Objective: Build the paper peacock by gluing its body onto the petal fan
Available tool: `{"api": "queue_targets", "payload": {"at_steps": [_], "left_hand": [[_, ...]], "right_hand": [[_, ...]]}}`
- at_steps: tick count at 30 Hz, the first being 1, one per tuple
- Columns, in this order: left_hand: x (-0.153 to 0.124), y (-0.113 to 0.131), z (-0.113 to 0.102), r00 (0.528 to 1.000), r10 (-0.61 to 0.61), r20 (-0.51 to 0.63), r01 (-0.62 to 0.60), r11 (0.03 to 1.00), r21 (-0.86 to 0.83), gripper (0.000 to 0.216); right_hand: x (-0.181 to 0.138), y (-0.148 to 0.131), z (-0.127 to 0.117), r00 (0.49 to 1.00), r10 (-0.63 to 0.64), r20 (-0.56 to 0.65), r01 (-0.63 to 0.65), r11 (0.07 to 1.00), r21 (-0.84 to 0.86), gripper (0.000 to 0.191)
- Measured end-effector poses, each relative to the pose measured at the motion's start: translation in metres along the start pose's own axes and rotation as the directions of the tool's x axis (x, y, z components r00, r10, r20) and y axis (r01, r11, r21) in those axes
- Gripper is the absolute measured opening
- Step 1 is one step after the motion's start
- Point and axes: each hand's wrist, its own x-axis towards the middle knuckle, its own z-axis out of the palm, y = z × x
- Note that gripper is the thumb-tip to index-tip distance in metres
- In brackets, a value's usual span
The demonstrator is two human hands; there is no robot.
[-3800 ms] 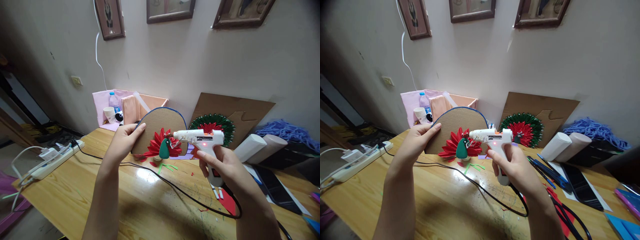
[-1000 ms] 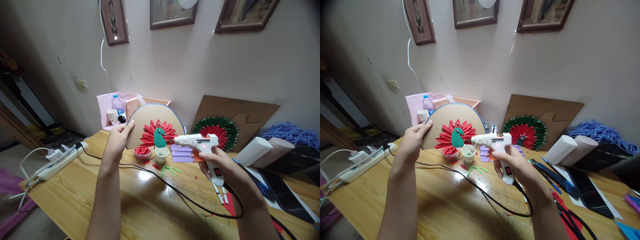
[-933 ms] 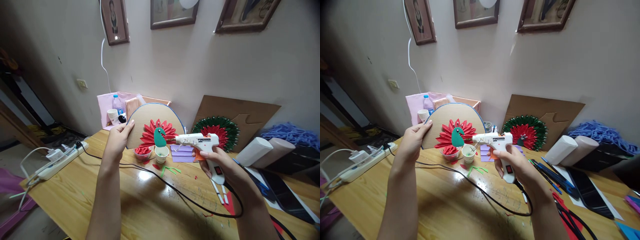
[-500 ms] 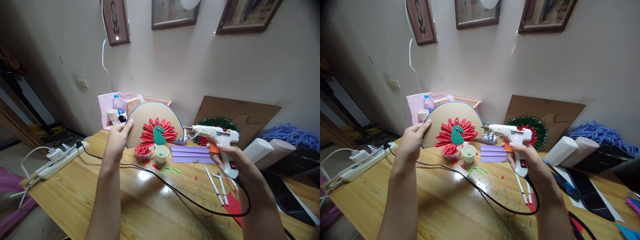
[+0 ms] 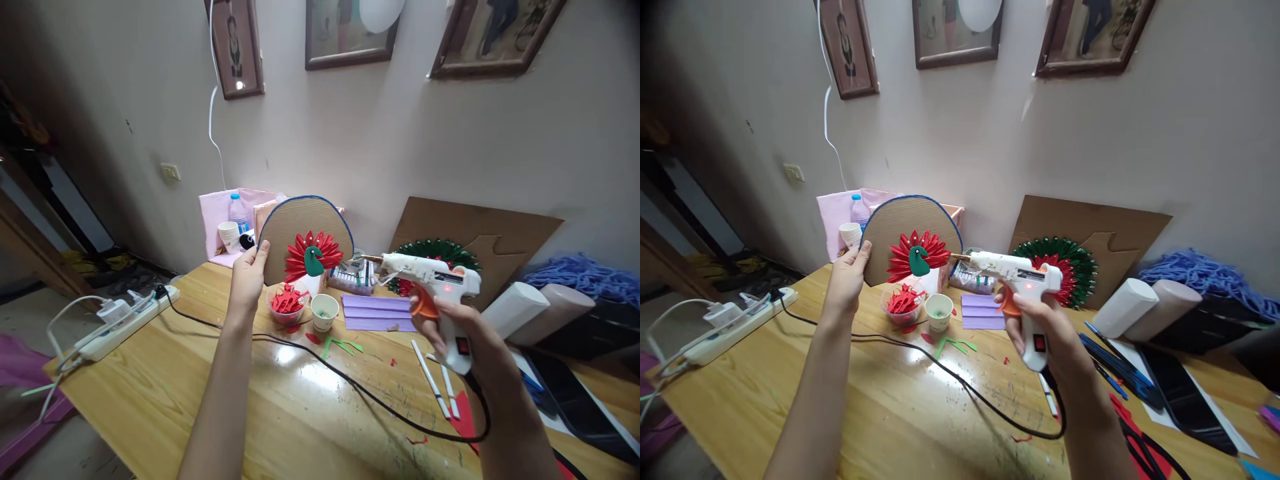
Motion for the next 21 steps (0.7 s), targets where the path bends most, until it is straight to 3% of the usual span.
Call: {"api": "queue_targets", "payload": {"at_steps": [4,8,11,14,21], "left_hand": [[0.002,-0.005,0.004,0.998,-0.044,-0.055,0.041,0.998,-0.044,0.037],[-0.002,-0.001,0.010,0.993,-0.022,-0.118,0.016,0.999,-0.052,0.035],[-0.005,0.002,0.013,0.990,0.001,-0.140,-0.002,1.000,-0.010,0.034],[-0.007,0.003,0.015,0.992,-0.006,-0.125,0.003,1.000,-0.026,0.034],[-0.012,0.006,0.021,0.997,-0.022,-0.078,0.019,0.999,-0.040,0.031]], "right_hand": [[0.006,0.007,0.005,0.999,0.036,-0.003,-0.036,0.997,-0.069,0.029],[0.004,0.016,0.017,0.978,0.150,0.147,-0.109,0.961,-0.252,0.033],[0.000,0.019,0.028,0.972,0.137,0.191,-0.061,0.931,-0.359,0.039],[-0.005,0.020,0.038,0.985,0.092,0.145,-0.020,0.900,-0.436,0.045],[-0.009,0.018,0.046,1.000,0.003,0.014,0.004,0.869,-0.495,0.039]]}}
